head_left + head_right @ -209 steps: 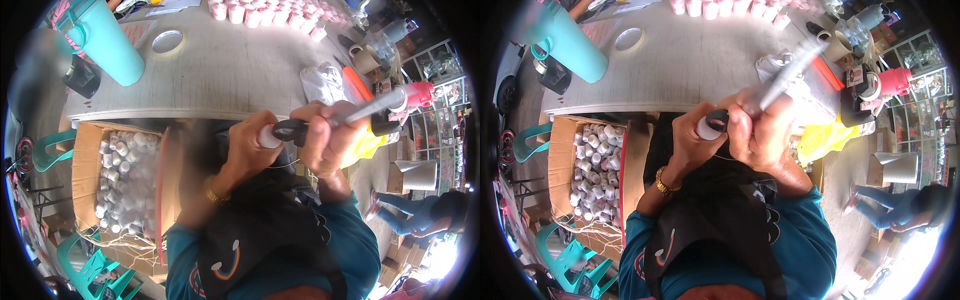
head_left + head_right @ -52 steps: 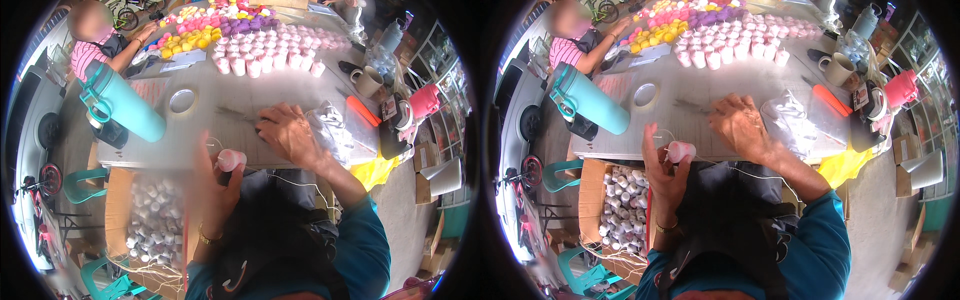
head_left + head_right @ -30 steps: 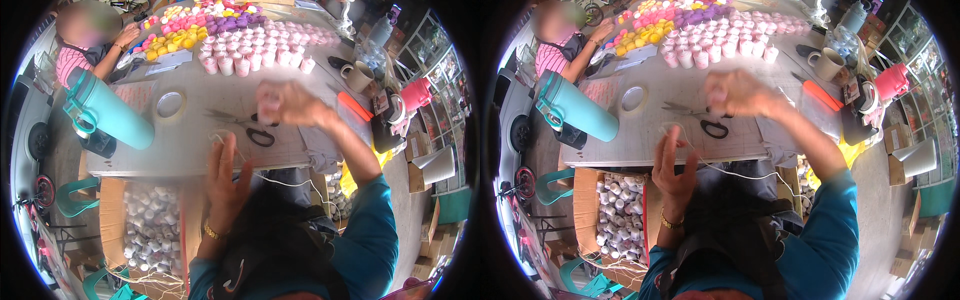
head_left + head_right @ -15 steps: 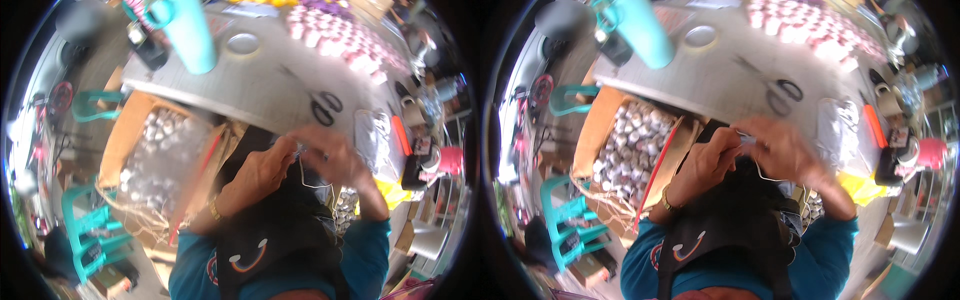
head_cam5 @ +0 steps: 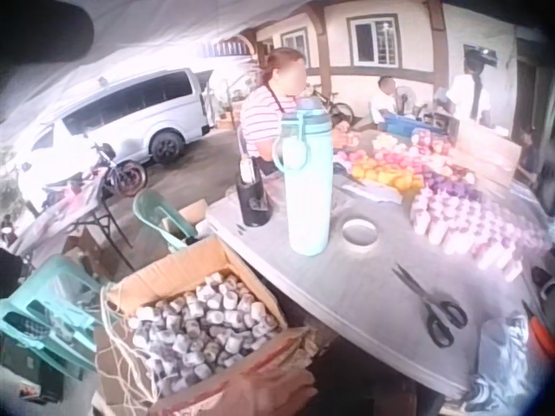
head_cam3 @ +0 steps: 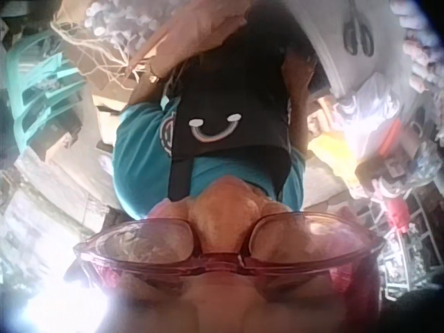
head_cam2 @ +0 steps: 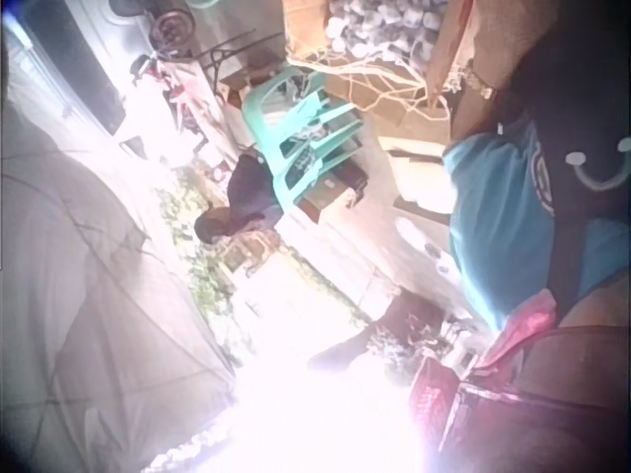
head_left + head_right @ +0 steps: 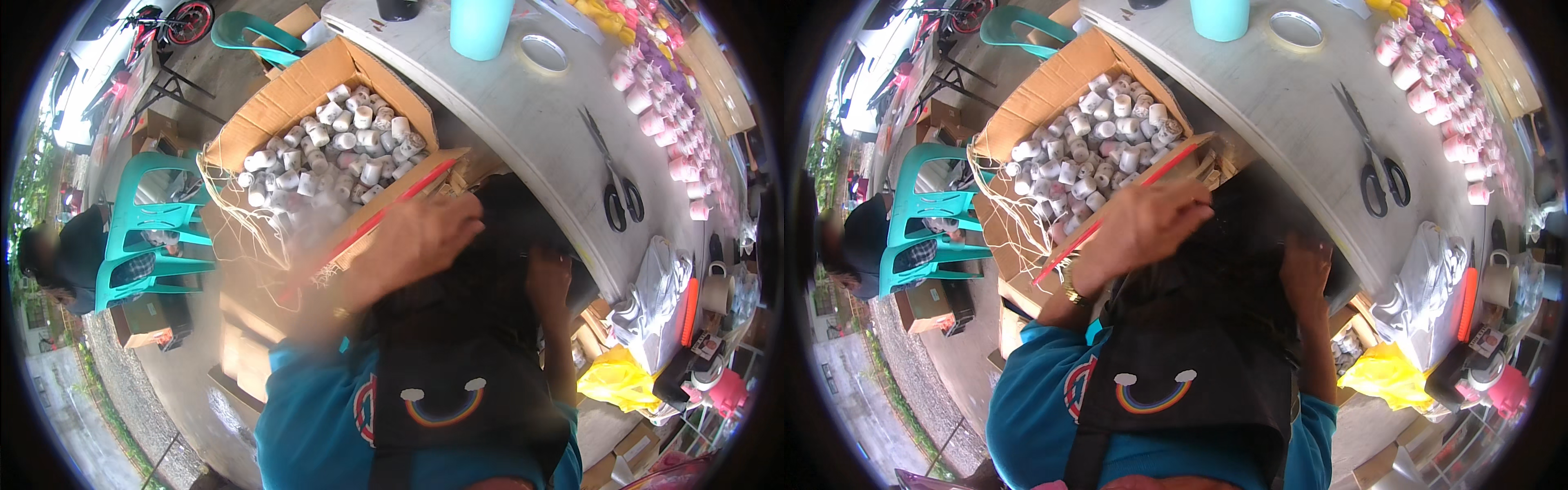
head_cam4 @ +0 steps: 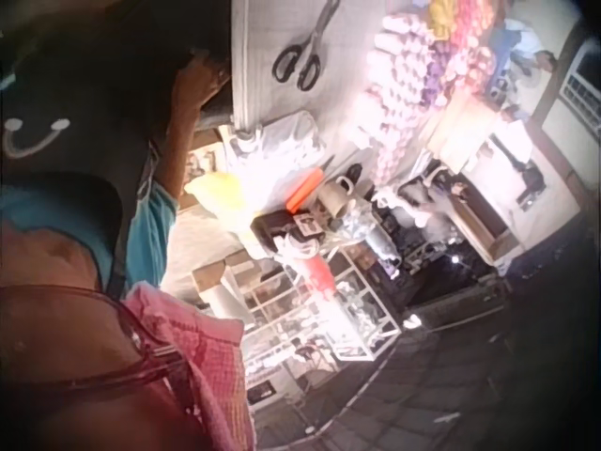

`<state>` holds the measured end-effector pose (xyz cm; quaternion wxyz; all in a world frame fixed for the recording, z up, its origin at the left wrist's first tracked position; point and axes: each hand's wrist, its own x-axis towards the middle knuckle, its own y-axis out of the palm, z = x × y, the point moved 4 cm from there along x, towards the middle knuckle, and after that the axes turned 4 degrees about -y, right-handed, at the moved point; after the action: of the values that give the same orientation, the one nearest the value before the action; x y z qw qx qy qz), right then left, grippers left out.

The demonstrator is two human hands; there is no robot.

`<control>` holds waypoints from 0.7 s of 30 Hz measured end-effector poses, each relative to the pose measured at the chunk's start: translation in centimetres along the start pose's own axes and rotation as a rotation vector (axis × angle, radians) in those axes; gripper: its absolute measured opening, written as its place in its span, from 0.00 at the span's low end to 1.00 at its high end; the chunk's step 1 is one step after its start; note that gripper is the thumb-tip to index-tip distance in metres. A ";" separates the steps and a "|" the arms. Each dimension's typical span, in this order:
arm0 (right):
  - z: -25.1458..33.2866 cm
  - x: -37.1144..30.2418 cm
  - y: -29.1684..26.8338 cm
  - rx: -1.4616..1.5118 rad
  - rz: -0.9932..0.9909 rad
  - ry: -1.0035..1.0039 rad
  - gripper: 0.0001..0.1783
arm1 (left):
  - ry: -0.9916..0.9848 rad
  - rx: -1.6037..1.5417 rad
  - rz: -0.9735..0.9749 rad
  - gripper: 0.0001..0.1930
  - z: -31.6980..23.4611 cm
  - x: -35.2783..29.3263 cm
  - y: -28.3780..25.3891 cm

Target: The person assembles small cylindrical candles by inserting wicks and trimming excess with scissors. They handle wicks, candles, and scissors, placing finished candles on the table.

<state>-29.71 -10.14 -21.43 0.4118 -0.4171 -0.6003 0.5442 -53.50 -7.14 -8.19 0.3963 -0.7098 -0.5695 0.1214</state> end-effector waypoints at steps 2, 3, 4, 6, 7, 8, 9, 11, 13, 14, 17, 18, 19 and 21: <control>-0.2 -0.8 0.5 0.046 0.055 -0.010 0.06 | -0.065 0.169 -0.062 0.03 1.8 -0.2 -2.6; -0.3 -1.1 0.4 0.066 0.102 -0.011 0.05 | -0.088 0.257 -0.134 0.03 2.7 -0.2 -4.0; -0.4 -1.4 0.0 0.120 0.101 0.009 0.05 | -0.091 0.344 -0.225 0.02 3.6 -0.4 -5.4; -0.5 -1.7 -1.2 0.222 0.103 0.029 0.04 | -0.206 0.477 -0.250 0.04 6.8 0.0 -7.2; -0.5 -1.7 -2.2 0.320 -0.009 0.014 0.04 | -0.203 0.528 -0.173 0.05 8.9 0.8 -7.9; -0.4 -1.7 -3.3 0.403 -0.118 0.006 0.03 | -0.131 0.586 -0.140 0.07 10.7 1.6 -8.1; -0.4 -1.8 -4.4 0.482 -0.237 0.000 0.03 | -0.282 0.700 0.064 0.08 13.7 2.0 -7.3; -0.2 -1.8 -5.6 0.539 -0.278 0.024 0.02 | -0.343 0.923 0.324 0.10 18.7 2.3 -5.5; 0.1 -1.9 -6.5 0.571 -0.300 0.052 0.01 | -0.195 1.123 0.517 0.11 22.5 1.0 -3.2; 0.3 -2.1 -6.8 0.578 -0.301 0.064 0.01 | -0.271 1.123 0.549 0.13 24.3 0.3 -2.3; 0.4 -2.5 -7.1 0.590 -0.291 0.099 0.01 | -0.089 1.186 0.543 0.14 27.4 -0.6 -0.3; 0.4 -2.6 -7.1 0.590 -0.292 0.106 0.01 | -0.065 1.206 0.512 0.12 28.1 -0.4 0.2; 0.4 -2.6 -6.9 0.587 -0.277 0.123 0.01 | -0.079 1.243 0.512 0.10 28.7 -0.1 0.4; 0.4 -2.5 -6.5 0.584 -0.269 0.139 0.01 | 0.010 1.229 0.405 0.10 28.6 0.9 0.6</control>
<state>-29.70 -13.01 -15.10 0.6222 -0.2342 -0.4391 0.6044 -70.56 5.77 -27.14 0.7023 -0.4475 -0.2489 0.4945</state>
